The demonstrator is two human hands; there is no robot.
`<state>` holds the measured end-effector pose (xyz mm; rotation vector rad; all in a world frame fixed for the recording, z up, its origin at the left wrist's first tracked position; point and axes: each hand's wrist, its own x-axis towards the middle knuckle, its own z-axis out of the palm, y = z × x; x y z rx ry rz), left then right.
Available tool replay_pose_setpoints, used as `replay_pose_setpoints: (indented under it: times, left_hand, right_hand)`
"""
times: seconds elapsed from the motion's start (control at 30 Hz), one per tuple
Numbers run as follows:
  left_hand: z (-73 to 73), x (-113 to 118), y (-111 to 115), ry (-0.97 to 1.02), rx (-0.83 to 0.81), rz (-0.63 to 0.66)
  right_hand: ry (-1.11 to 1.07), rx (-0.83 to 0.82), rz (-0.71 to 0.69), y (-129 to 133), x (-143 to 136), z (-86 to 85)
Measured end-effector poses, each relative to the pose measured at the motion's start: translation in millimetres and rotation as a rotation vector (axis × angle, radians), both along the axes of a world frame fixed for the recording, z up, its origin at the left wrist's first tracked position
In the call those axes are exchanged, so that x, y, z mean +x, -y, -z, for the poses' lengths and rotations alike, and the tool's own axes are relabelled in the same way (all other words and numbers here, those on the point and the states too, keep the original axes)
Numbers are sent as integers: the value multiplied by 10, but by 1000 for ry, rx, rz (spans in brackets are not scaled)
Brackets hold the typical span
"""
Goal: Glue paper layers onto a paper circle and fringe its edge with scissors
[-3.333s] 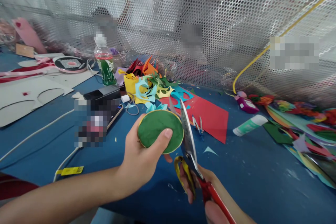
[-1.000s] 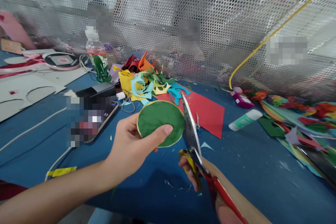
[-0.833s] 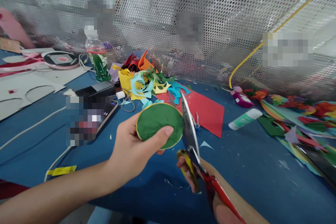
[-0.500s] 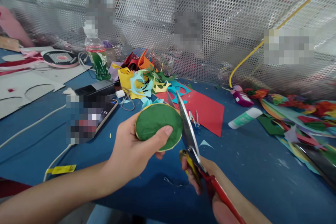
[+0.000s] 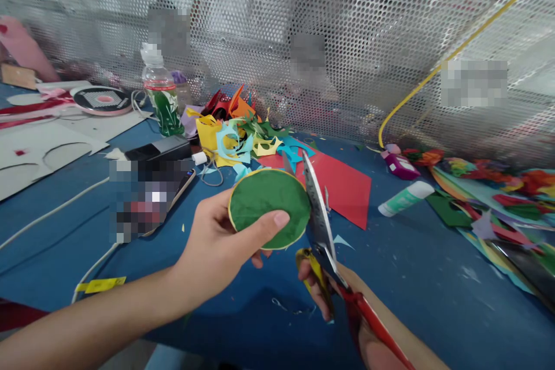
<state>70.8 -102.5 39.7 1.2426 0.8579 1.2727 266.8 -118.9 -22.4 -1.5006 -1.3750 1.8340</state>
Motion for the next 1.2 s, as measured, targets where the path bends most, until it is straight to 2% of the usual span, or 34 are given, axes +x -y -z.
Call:
replay_pose_setpoints:
  times: [0.2,0.3,0.5,0.7,0.97,1.2]
  left_hand:
    - [-17,13,19,-63,13,-60]
    - [-57,20,30,-104,36,-95]
    - [-110,15,29,-117,68,-82]
    - [-69,-21,-16,-83,8,-64]
    - [-30,-50,-25,-51,-19,-75]
    - [-36,-32,-8,-104,-40,-52]
  right_hand:
    - [-8,-152,135,13,-41,-139]
    - [-23,-180,159,17,-57,-184]
    - [-60,-209,67,59,28,-192]
    - [-59,-248,72,49,147,-187]
    - [-140,-236,41,-45,84,-283]
    - [-171,-291,8,-92,62,-237]
